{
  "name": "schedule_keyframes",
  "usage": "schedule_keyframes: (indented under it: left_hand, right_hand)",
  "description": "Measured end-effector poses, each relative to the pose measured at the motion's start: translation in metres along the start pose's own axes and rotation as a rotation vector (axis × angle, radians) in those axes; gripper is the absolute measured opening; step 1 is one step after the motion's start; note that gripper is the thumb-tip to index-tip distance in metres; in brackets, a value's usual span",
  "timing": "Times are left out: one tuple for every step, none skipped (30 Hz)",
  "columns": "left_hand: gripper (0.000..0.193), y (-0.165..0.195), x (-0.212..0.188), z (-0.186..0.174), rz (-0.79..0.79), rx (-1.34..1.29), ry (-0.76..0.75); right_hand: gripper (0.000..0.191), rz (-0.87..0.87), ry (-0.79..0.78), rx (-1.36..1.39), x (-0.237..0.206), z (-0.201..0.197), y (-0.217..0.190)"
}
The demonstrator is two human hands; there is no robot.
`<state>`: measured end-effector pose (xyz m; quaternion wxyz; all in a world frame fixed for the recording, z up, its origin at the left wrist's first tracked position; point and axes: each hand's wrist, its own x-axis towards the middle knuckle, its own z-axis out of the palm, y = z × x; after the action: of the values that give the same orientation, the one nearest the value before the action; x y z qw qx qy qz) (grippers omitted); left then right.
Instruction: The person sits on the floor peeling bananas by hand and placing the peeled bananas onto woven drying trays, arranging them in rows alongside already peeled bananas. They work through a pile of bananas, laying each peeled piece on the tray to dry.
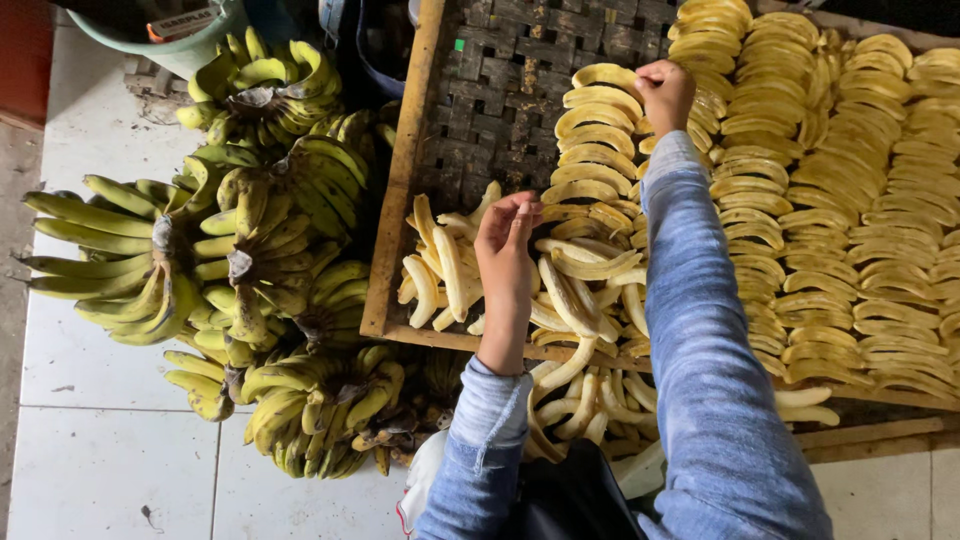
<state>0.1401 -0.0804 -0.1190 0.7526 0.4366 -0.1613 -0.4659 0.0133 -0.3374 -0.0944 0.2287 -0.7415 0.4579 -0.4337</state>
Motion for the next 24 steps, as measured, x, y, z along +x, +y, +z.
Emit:
schedule_keyframes:
  left_hand:
    - [0.019,0.001,-0.001,-0.001,0.000,-0.007,-0.001]
    - [0.019,0.002,-0.002,-0.003,0.013,-0.004,0.006]
    - [0.019,0.002,-0.002,-0.003,0.024,-0.003,0.008]
    - [0.019,0.002,-0.002,-0.003,0.033,-0.005,0.005]
    - [0.019,0.001,-0.003,-0.002,0.031,-0.013,0.000]
    - [0.019,0.000,-0.002,-0.003,0.029,-0.017,0.000]
    - [0.019,0.000,-0.004,-0.005,0.023,-0.016,0.005]
    - [0.019,-0.001,-0.007,-0.008,0.017,-0.021,0.002]
    - [0.019,-0.002,-0.007,-0.008,0.015,-0.029,-0.004]
    - [0.019,-0.003,-0.007,-0.008,0.015,-0.040,-0.009]
    - [0.019,-0.004,-0.007,-0.008,0.019,-0.052,-0.008]
    - [0.018,-0.005,-0.007,-0.008,0.025,-0.064,-0.007]
    - [0.018,-0.005,-0.008,-0.007,0.033,-0.078,-0.009]
    - [0.018,-0.006,-0.008,-0.006,0.028,-0.058,0.002]
    - [0.018,-0.006,-0.009,-0.005,0.022,-0.037,0.009]
    - [0.018,-0.006,-0.010,-0.004,0.017,-0.016,0.016]
    - [0.018,-0.006,-0.011,-0.003,0.012,-0.025,0.005]
    - [0.018,-0.005,-0.012,-0.002,0.007,-0.034,-0.005]
    - [0.018,-0.005,-0.014,0.000,-0.001,-0.044,-0.017]
    - [0.018,-0.004,-0.015,0.001,-0.002,-0.029,-0.010]
    - [0.019,-0.002,-0.016,0.000,-0.005,-0.012,-0.005]
    - [0.019,0.000,-0.016,0.000,-0.006,0.004,-0.001]
    - [0.019,0.002,-0.017,0.000,-0.020,0.003,0.000]
    - [0.019,0.004,-0.018,0.000,-0.035,0.000,0.004]
  right_hand:
    - [0.013,0.018,-0.008,-0.050,0.000,0.000,0.004]
    - [0.013,0.037,-0.018,-0.103,-0.001,0.001,0.009]
    - [0.014,0.058,-0.025,-0.161,-0.002,0.001,0.011]
    - [0.020,-0.068,0.108,-0.327,-0.004,0.001,0.012]
    - [0.027,-0.196,0.239,-0.492,-0.008,0.002,0.012]
    - [0.033,-0.324,0.364,-0.651,-0.013,0.005,0.013]
    - [0.026,-0.253,0.193,-0.422,-0.022,0.006,0.015]
    - [0.019,-0.176,0.025,-0.192,-0.034,0.006,0.012]
    - [0.012,-0.102,-0.134,0.039,-0.047,0.003,0.007]
    - [0.011,-0.001,-0.432,0.052,-0.063,-0.001,0.001]
    - [0.013,0.092,-0.734,0.070,-0.083,-0.007,-0.006]
    - [0.015,0.062,-0.912,-0.001,-0.102,-0.015,-0.014]
    - [0.018,0.028,-1.087,-0.074,-0.120,-0.023,-0.021]
    - [0.025,0.042,-1.121,-0.160,-0.137,-0.030,-0.027]
    - [0.035,0.059,-1.150,-0.247,-0.151,-0.038,-0.032]
    - [0.039,-0.056,-1.102,-0.253,-0.161,-0.044,-0.036]
    - [0.043,-0.173,-1.055,-0.256,-0.170,-0.049,-0.039]
    - [0.048,-0.289,-1.007,-0.258,-0.174,-0.052,-0.040]
    - [0.047,-0.274,-1.003,-0.263,-0.178,-0.053,-0.041]
    - [0.046,-0.257,-0.997,-0.269,-0.178,-0.051,-0.041]
    - [0.045,-0.238,-0.988,-0.275,-0.178,-0.048,-0.040]
    - [0.051,-0.307,-1.001,-0.220,-0.176,-0.043,-0.040]
    - [0.057,-0.375,-1.012,-0.163,-0.172,-0.037,-0.038]
    - [0.063,-0.444,-1.024,-0.106,-0.169,-0.031,-0.037]
